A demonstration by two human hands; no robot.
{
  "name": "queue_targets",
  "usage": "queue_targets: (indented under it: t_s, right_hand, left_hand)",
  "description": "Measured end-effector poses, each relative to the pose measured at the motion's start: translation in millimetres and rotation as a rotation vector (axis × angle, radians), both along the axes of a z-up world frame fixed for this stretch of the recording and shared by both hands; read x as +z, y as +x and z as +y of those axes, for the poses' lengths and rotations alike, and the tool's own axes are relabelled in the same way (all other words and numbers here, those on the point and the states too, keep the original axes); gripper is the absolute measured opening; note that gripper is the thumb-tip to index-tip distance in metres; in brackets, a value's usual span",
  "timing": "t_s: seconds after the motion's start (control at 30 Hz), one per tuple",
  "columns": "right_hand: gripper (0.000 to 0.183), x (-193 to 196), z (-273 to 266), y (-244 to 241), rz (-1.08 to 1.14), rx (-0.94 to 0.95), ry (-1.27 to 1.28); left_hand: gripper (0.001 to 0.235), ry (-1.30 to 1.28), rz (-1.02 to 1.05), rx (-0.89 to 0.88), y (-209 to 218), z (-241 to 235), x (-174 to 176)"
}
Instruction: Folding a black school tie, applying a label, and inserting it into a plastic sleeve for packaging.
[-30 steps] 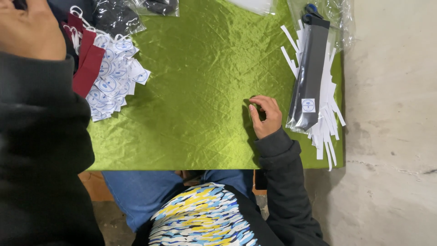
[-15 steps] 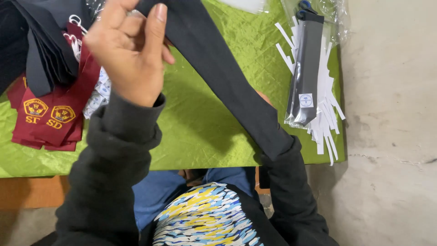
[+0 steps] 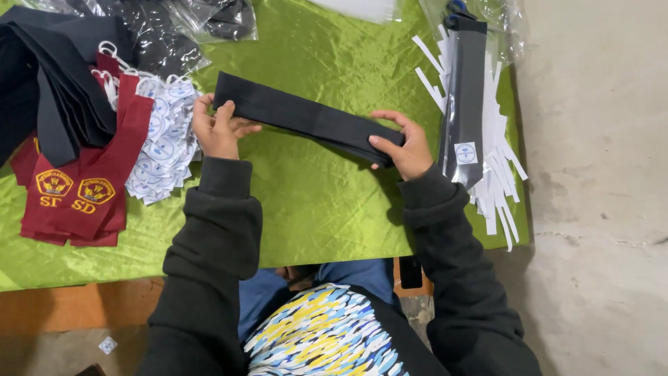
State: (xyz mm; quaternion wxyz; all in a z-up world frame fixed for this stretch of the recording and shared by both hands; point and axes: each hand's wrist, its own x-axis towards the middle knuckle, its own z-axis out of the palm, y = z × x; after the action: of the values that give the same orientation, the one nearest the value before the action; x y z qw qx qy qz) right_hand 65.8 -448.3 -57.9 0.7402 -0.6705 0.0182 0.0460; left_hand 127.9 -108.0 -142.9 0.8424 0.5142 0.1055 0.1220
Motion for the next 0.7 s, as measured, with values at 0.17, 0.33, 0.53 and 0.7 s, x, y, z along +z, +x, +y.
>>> queue_targets:
  t_s: [0.17, 0.33, 0.53, 0.7]
  right_hand:
    - [0.051, -19, -23, 53, -0.101, -0.019, -0.234]
    - [0.045, -39, -27, 72, -0.436, -0.214, -0.456]
    - [0.028, -28, -23, 60, -0.607, -0.284, -0.784]
    - [0.016, -31, -29, 57, -0.661, -0.329, -1.211]
  left_hand:
    - [0.047, 0.253, -0.086, 0.038, -3, 25, 2]
    - [0.067, 0.955, -0.096, 0.114, -16, 28, 34]
    - [0.064, 1.509, -0.229, 0.275, -15, 17, 38]
    - [0.051, 1.677, -0.476, 0.129, -14, 6, 31]
